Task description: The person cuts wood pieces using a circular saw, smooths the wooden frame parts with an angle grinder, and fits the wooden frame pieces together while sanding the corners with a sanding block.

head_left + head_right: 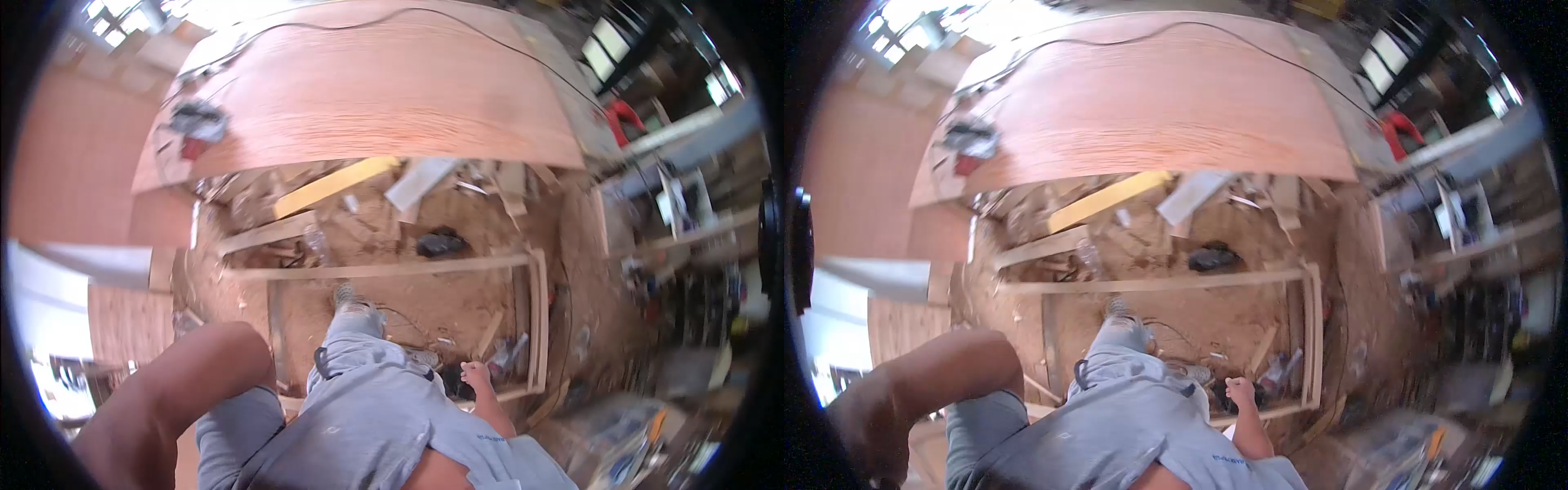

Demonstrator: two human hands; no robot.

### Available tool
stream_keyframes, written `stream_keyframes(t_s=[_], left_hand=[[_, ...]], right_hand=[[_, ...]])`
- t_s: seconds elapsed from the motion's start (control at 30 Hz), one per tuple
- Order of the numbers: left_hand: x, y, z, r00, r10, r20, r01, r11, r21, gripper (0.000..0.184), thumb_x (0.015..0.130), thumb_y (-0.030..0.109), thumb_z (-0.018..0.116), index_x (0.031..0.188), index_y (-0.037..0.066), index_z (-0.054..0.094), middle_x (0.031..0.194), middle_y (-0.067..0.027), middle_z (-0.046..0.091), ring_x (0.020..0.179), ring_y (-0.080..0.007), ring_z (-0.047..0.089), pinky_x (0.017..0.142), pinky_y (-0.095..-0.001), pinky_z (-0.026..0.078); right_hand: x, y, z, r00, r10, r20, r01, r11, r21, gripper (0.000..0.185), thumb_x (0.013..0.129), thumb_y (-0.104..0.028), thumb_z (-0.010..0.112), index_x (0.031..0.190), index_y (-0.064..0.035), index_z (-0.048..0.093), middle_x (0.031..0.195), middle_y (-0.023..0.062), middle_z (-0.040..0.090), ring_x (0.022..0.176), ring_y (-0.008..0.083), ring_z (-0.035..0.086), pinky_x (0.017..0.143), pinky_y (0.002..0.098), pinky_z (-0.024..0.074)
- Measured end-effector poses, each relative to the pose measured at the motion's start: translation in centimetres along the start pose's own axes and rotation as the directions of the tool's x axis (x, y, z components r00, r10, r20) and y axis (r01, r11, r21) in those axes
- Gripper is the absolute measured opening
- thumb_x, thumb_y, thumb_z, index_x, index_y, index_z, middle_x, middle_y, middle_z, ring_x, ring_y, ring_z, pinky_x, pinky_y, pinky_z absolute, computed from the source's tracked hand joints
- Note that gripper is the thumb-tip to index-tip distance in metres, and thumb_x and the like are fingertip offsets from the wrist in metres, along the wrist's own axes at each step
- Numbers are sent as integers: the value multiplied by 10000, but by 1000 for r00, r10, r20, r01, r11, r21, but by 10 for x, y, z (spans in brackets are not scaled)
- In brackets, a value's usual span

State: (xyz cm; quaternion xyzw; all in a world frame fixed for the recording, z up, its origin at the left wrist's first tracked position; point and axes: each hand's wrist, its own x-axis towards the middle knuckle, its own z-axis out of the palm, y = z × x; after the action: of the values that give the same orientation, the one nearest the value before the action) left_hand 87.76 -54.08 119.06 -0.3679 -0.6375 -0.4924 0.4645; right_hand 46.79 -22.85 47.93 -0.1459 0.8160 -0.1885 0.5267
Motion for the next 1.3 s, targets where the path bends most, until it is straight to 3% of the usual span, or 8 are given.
stream_keyframes(t_s=[0.43,0.67,0.9,1.0,1.07,1.13,1.17,1.3], left_hand=[[-168,215,-235,899,25,-438,133,935,328,94,910,120,666,832,70,650,750,-32,565,688,-175,567,908,-541,531],[-297,221,-294,265,173,-948,800,509,317,158,948,164,635,834,82,562,729,-9,518,691,-121,530,941,-509,605],[-523,299,-406,-308,501,-808,932,330,-150,188,1025,177,613,879,58,616,736,-11,555,638,-97,530,795,-322,621],[-644,361,-549,-178,588,-789,977,11,-211,250,1033,246,626,974,4,655,830,-68,647,687,-150,609,783,-334,607],[-710,396,-652,117,605,-787,919,-366,-144,307,1018,278,638,1074,-20,686,955,-132,732,753,-229,694,774,-350,598],[-767,402,-733,380,476,-793,710,-700,-80,343,1006,294,644,1129,-20,703,1023,-160,766,794,-278,732,773,-362,596],[-783,399,-766,360,423,-832,642,-759,-107,345,1004,298,645,1132,-16,708,1019,-159,769,796,-281,733,773,-366,597],[-849,384,-848,137,257,-957,422,-889,-178,352,998,315,649,1144,4,726,1006,-152,778,803,-295,741,771,-385,602]], right_hand=[[33,-327,189,962,-158,223,212,947,-242,243,1024,-235,728,1005,7,717,849,103,740,675,172,697,592,313,554],[69,-433,256,820,-335,464,497,819,-287,276,1023,-253,730,1103,12,725,888,108,750,727,170,710,656,325,583],[101,-374,227,936,-263,234,351,658,-666,325,985,-301,726,987,22,756,847,150,750,747,246,709,650,421,531],[62,-300,200,940,-266,216,340,655,-674,320,986,-270,688,866,24,725,765,149,706,744,253,702,684,424,541],[2,-310,196,788,-34,614,610,175,-773,261,982,-217,676,873,17,717,753,153,701,676,220,685,614,404,542],[-71,-313,239,965,196,176,-12,701,-713,234,968,-176,676,828,7,718,714,142,689,621,211,672,555,393,530],[-95,-312,259,923,384,-17,-345,806,-481,225,961,-155,676,805,2,718,694,136,683,594,206,666,526,388,523],[-132,-232,285,978,200,55,-149,865,-479,131,985,-58,600,973,-15,723,698,152,666,541,236,625,465,389,472]])
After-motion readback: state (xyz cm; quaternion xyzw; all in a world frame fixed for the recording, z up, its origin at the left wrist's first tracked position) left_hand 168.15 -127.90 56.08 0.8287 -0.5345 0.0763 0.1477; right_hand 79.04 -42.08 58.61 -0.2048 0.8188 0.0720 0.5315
